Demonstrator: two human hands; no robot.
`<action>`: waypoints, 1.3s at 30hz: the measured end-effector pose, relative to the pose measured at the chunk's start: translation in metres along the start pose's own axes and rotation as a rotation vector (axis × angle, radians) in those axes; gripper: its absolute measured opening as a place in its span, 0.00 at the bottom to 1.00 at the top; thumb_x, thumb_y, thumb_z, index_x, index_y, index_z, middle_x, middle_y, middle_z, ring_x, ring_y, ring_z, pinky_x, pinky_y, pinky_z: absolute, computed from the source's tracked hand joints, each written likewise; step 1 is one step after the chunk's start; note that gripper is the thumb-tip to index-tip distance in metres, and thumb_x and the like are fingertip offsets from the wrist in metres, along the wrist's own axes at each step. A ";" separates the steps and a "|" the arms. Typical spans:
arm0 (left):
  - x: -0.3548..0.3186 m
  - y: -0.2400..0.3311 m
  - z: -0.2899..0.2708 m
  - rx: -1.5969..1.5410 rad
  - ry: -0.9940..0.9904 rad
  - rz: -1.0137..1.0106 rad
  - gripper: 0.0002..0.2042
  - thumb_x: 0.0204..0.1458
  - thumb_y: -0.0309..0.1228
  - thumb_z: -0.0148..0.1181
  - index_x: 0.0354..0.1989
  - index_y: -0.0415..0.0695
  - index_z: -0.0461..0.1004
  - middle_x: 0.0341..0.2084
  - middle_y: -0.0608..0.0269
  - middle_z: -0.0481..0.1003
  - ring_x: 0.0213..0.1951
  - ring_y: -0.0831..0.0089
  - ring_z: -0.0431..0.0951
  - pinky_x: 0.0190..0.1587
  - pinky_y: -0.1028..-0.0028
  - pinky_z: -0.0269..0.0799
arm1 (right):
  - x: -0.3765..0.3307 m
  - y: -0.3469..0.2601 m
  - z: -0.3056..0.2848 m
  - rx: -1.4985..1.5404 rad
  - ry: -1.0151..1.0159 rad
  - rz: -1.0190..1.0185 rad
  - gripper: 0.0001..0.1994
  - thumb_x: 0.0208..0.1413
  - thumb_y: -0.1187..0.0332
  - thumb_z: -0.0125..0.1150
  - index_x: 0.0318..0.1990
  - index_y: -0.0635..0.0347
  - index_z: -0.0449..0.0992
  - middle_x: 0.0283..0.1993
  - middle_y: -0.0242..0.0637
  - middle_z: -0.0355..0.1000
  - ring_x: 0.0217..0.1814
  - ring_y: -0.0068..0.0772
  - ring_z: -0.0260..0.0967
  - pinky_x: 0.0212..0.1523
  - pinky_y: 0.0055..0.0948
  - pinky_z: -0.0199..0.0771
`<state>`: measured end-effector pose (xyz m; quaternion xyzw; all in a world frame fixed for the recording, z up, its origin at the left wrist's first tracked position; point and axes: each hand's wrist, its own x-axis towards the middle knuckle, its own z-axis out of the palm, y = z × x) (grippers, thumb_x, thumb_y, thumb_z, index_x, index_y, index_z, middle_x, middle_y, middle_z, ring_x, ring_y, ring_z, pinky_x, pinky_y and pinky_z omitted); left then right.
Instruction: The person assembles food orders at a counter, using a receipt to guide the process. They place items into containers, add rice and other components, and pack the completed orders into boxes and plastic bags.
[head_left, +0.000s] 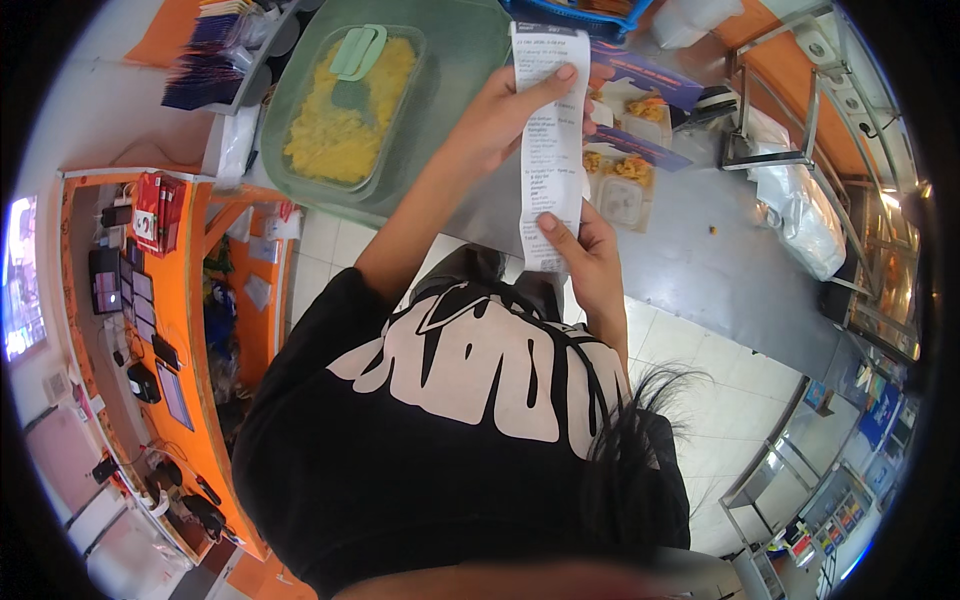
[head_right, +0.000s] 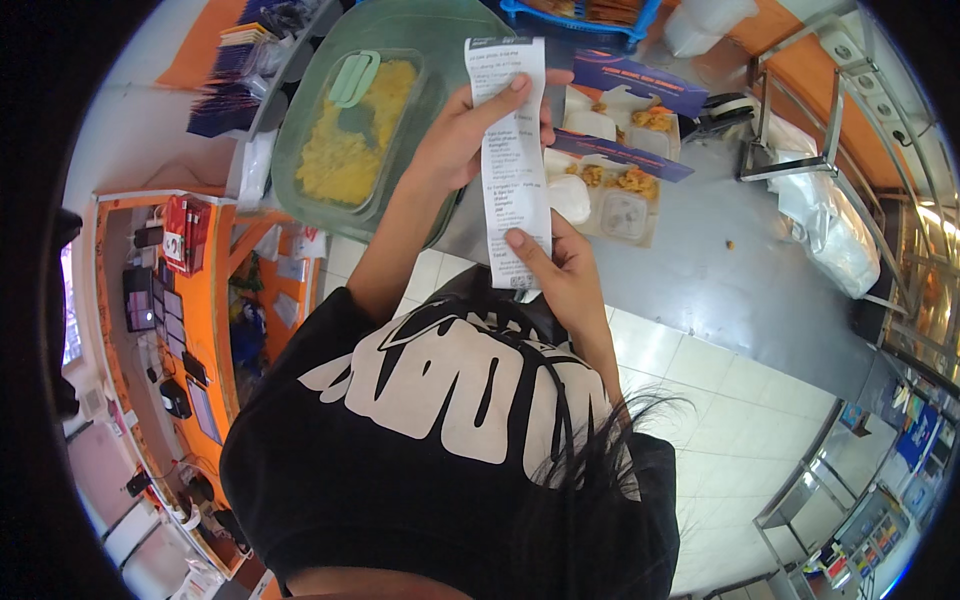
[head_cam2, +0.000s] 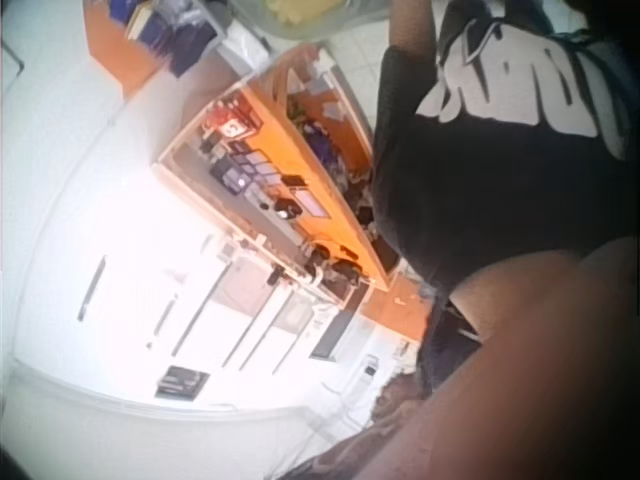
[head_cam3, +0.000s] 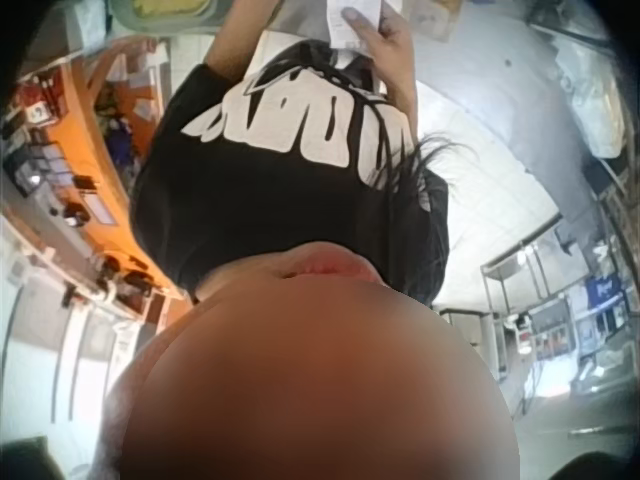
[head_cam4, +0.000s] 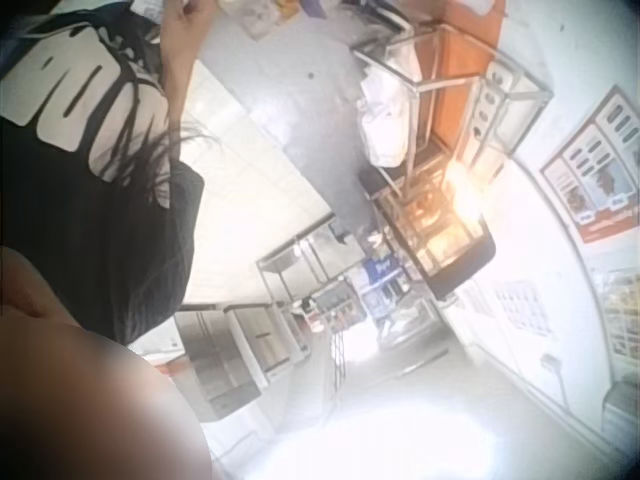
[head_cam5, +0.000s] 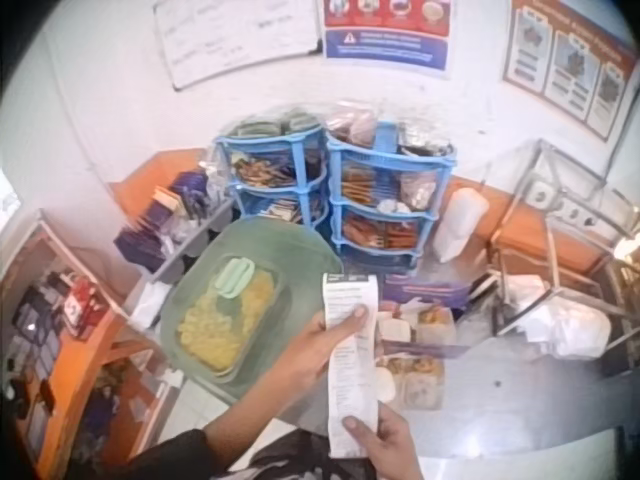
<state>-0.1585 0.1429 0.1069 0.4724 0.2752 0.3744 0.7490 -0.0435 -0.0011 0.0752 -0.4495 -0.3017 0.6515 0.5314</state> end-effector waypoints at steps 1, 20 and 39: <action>0.002 0.003 0.001 0.006 -0.013 0.009 0.22 0.60 0.44 0.50 0.53 0.39 0.72 0.29 0.63 0.75 0.33 0.74 0.78 0.36 0.75 0.77 | -0.004 -0.002 0.001 -0.027 0.020 0.035 0.15 0.59 0.69 0.59 0.51 0.68 0.71 0.41 0.33 0.76 0.39 0.17 0.70 0.40 0.18 0.70; 0.015 0.024 0.011 -0.239 -0.293 0.036 0.25 0.61 0.42 0.39 0.58 0.34 0.64 0.43 0.47 0.75 0.47 0.56 0.77 0.53 0.65 0.72 | -0.030 -0.015 0.012 -0.193 -0.007 0.121 0.12 0.59 0.72 0.57 0.48 0.68 0.70 0.36 0.38 0.76 0.25 0.21 0.71 0.21 0.21 0.72; 0.034 0.035 -0.004 -0.627 -0.240 -0.015 0.25 0.56 0.28 0.44 0.64 0.40 0.57 0.48 0.48 0.73 0.45 0.59 0.77 0.49 0.67 0.76 | -0.029 -0.012 0.015 -0.172 -0.043 0.159 0.12 0.59 0.72 0.57 0.48 0.68 0.71 0.34 0.37 0.76 0.22 0.20 0.69 0.21 0.20 0.71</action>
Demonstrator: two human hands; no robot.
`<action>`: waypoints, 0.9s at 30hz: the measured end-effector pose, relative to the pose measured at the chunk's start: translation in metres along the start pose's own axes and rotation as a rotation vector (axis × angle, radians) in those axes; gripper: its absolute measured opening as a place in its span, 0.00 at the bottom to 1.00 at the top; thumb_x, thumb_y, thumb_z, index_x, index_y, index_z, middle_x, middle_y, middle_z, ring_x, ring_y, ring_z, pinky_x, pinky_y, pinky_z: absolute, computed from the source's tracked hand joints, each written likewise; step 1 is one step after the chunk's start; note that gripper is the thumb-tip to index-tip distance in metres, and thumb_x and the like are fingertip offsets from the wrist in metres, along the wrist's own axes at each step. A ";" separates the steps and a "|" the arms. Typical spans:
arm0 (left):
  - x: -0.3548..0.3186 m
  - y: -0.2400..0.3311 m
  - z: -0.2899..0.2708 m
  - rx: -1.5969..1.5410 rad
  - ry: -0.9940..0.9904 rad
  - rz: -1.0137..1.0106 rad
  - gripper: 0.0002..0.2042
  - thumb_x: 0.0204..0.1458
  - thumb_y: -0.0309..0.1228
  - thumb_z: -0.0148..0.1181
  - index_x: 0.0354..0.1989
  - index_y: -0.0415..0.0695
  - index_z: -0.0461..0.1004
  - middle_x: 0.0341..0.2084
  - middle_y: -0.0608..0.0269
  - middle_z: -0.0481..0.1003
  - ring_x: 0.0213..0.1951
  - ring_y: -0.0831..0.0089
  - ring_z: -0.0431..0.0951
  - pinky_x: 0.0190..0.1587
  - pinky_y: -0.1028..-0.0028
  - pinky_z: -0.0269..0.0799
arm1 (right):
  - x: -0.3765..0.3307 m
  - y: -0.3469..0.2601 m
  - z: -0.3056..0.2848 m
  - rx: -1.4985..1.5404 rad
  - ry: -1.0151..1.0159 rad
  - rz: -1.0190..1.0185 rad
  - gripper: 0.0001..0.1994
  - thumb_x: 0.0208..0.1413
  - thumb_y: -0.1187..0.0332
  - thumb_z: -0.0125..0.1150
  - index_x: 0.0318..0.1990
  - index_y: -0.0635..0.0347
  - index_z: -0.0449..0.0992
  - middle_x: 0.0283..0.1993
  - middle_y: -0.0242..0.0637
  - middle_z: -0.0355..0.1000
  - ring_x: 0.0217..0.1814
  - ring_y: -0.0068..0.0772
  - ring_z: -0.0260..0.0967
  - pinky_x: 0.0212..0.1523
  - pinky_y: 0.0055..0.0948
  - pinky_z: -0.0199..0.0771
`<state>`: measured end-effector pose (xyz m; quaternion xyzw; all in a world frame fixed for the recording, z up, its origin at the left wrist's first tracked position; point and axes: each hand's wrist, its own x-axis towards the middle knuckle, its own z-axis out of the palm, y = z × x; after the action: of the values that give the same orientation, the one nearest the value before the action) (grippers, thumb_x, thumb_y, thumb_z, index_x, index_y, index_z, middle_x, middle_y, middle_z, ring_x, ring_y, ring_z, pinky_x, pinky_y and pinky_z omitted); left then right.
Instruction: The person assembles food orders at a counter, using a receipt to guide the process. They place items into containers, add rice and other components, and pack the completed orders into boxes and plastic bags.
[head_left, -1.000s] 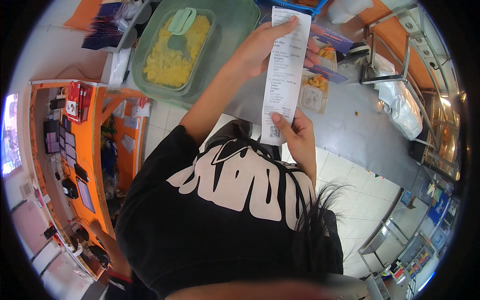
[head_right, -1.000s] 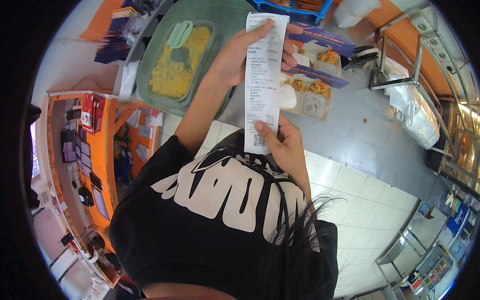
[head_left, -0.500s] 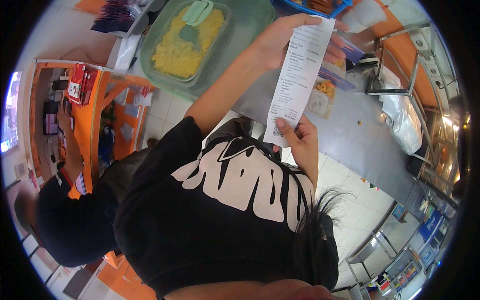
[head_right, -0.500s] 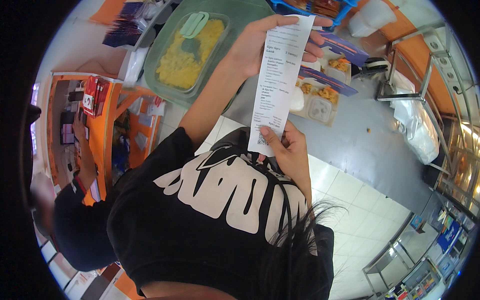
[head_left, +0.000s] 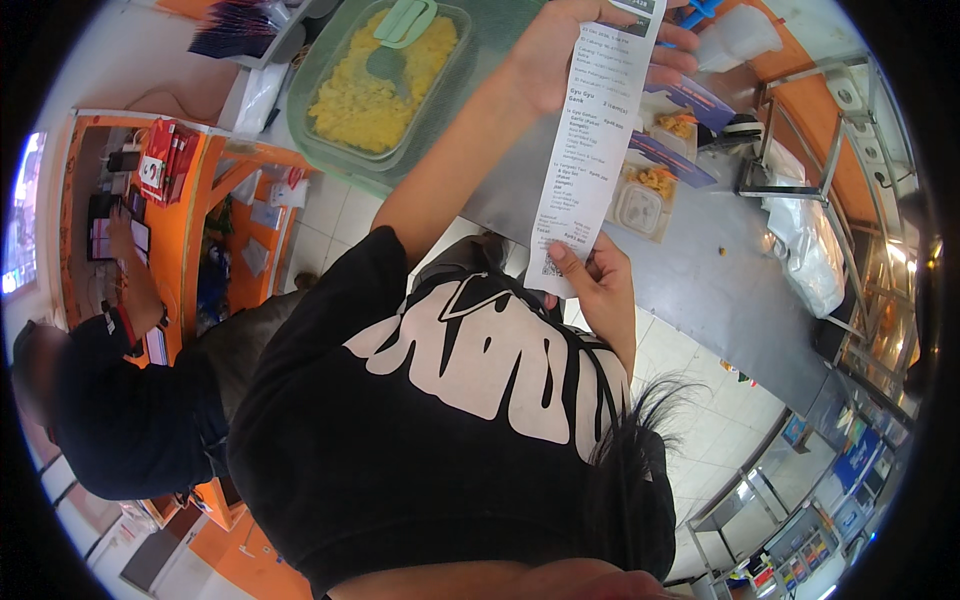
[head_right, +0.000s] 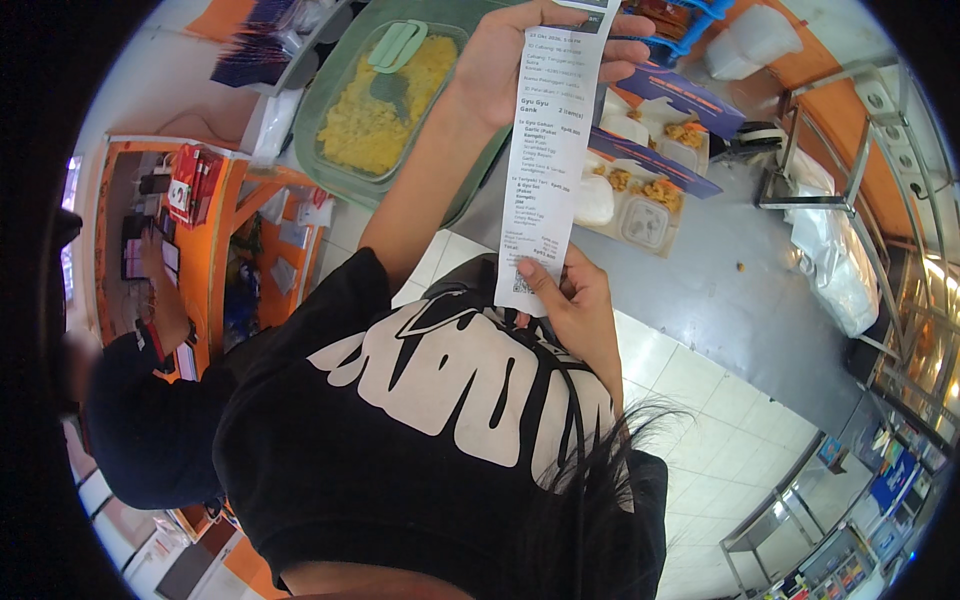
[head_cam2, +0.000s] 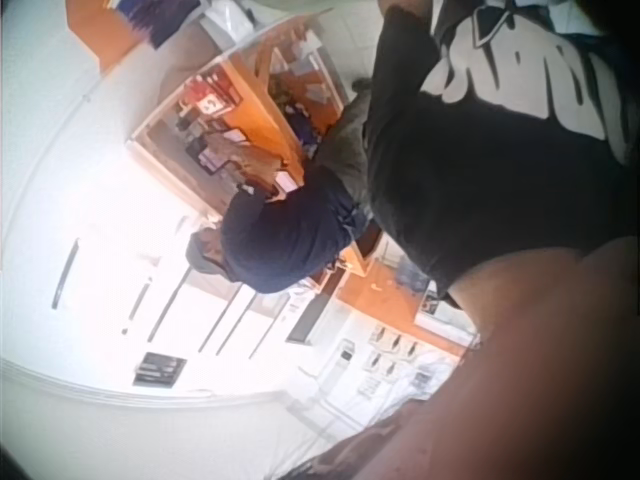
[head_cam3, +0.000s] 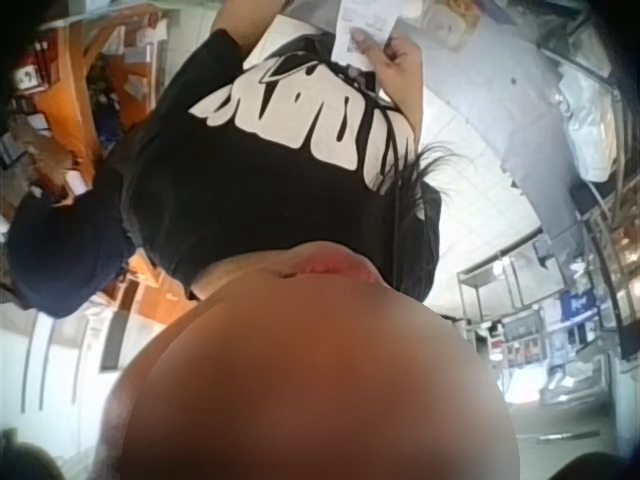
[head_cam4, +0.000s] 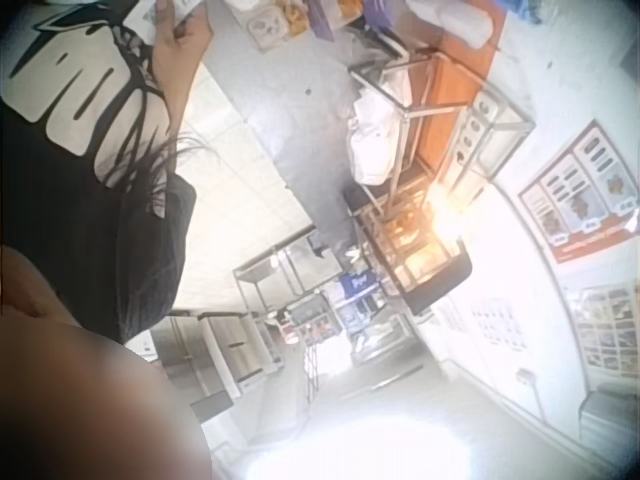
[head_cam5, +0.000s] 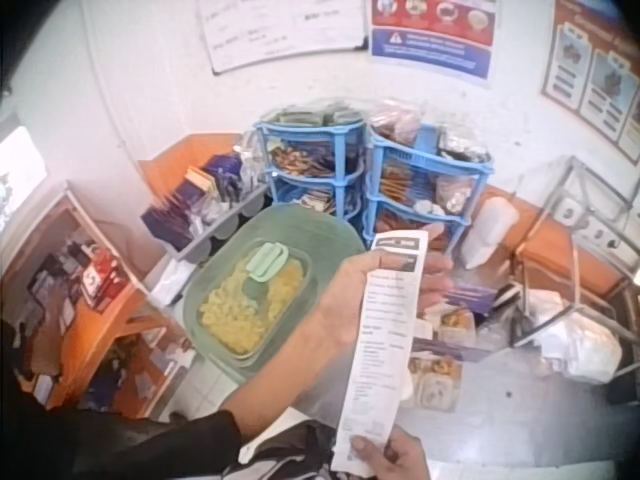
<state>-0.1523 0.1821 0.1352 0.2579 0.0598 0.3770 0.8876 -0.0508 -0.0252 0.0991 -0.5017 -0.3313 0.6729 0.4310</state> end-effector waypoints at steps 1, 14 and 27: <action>0.000 0.001 0.000 0.016 0.005 0.012 0.25 0.56 0.29 0.44 0.64 0.40 0.58 0.47 0.48 0.73 0.43 0.60 0.77 0.48 0.67 0.77 | 0.000 0.000 0.001 -0.015 0.005 -0.004 0.12 0.59 0.72 0.57 0.48 0.68 0.71 0.34 0.37 0.76 0.22 0.20 0.69 0.21 0.20 0.71; -0.006 0.004 -0.019 0.040 0.033 0.088 0.22 0.55 0.33 0.50 0.58 0.39 0.66 0.33 0.55 0.77 0.29 0.69 0.78 0.35 0.71 0.77 | 0.009 0.010 0.001 -0.021 -0.060 0.022 0.12 0.63 0.70 0.52 0.49 0.68 0.70 0.32 0.36 0.74 0.21 0.21 0.68 0.22 0.21 0.68; -0.064 -0.050 -0.041 0.099 0.184 -0.123 0.16 0.60 0.40 0.44 0.47 0.40 0.66 0.22 0.65 0.65 0.19 0.74 0.66 0.25 0.74 0.64 | 0.038 0.030 0.001 0.007 -0.075 0.029 0.12 0.64 0.69 0.48 0.51 0.66 0.68 0.32 0.33 0.73 0.22 0.19 0.67 0.24 0.20 0.67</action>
<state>-0.1784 0.1249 0.0687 0.2617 0.1752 0.3406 0.8859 -0.0645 -0.0032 0.0581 -0.4791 -0.3376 0.6986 0.4104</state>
